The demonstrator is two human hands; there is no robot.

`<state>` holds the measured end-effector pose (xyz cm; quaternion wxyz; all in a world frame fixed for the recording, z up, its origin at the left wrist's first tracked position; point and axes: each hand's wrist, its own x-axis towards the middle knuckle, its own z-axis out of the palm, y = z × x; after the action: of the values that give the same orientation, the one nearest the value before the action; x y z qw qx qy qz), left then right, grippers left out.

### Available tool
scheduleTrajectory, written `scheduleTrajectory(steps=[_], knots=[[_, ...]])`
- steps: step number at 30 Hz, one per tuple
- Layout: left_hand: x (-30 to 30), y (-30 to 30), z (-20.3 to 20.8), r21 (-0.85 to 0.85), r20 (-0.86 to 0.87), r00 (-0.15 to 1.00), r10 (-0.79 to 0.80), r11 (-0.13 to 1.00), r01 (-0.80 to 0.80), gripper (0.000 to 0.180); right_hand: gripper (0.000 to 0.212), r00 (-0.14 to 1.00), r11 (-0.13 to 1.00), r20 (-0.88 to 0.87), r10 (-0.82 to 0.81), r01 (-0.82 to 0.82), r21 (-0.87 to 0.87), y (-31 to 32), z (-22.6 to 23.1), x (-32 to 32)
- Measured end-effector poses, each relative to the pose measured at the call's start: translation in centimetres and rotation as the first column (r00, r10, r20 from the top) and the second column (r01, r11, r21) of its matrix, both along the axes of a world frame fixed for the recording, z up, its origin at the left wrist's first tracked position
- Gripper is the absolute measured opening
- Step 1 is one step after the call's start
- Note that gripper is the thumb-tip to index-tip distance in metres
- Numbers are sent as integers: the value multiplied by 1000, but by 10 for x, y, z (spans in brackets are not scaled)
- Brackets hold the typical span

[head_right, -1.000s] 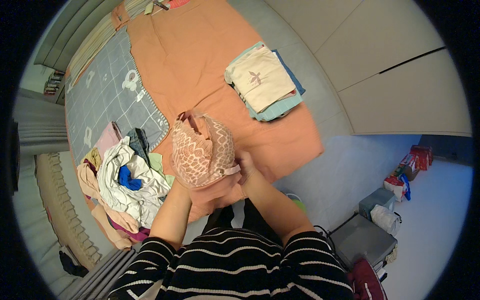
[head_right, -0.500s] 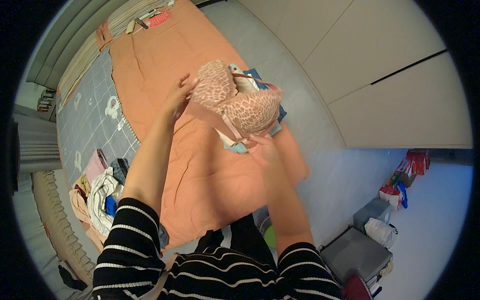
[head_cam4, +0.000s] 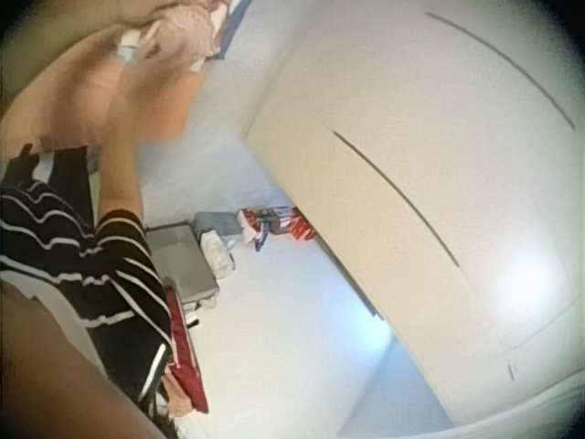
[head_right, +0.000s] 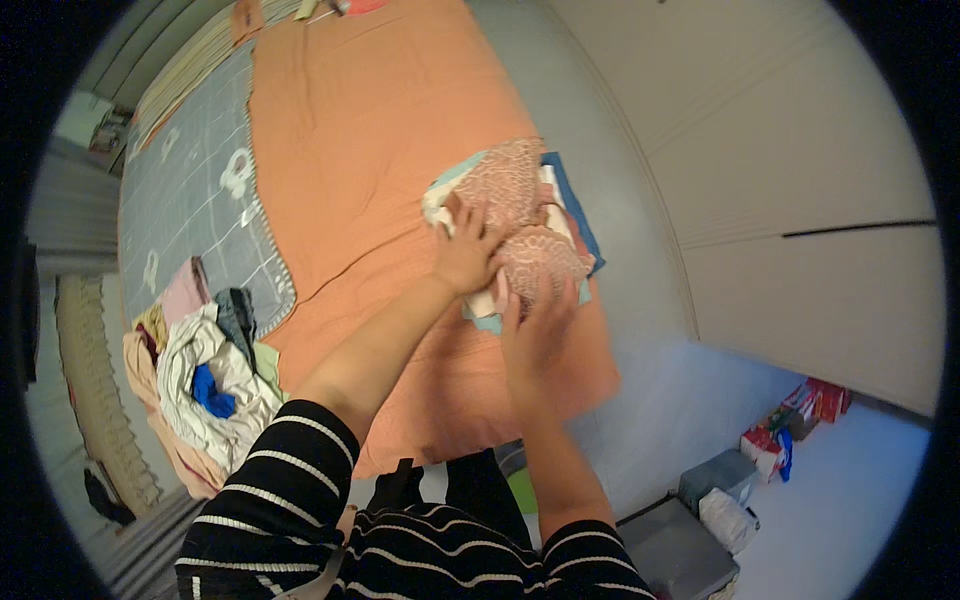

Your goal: The person folds various pieces of clothing on a bed, including black shorts, a light blue towel, a patterned top, and white pants. Each item is smoothed, folded into a neat rectangle, and placed on a growing stack.

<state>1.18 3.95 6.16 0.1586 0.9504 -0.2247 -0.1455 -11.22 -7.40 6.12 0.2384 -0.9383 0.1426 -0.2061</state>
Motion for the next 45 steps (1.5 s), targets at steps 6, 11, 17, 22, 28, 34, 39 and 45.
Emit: scheduleTrajectory(steps=[6, 11, 17, 22, 28, 34, 39, 45], knots=[[-81, 58, -11, -165, -220, 973, -65, 986, 28, 62, 74, 878, 891, -412, 244, -370, -262, -16, -36, 36], [-181, 173, -11, -196, -287, 948, 138, 960, -199, 59, 71, 870, 896, -461, 176, -335, -290, 40, 10, 27], [-275, 331, -5, -283, -78, 824, 561, 780, -558, 56, 65, 798, 819, -287, 530, -569, -69, 163, 3, -68], [-317, 479, 14, -418, 240, 356, 903, 427, -802, 48, 69, 460, 658, -540, 705, -708, 257, 273, -4, -148], [-316, 618, 40, -397, 179, -350, 919, -258, -881, 79, 64, 127, 419, -565, 815, -804, 423, 349, 50, -189], [-326, 673, 23, -440, -160, -167, 973, -222, -870, 29, 56, 85, 338, -463, 882, -800, 496, 378, 62, -206], [-368, 539, 90, -778, -110, 342, 933, 132, -614, 19, 49, 304, 375, -296, 906, -249, 893, 420, 87, -195], [-427, 450, 136, -812, -159, 717, 679, 323, -486, 10, 32, 685, -146, -151, 713, 356, 923, 470, 124, -177]])
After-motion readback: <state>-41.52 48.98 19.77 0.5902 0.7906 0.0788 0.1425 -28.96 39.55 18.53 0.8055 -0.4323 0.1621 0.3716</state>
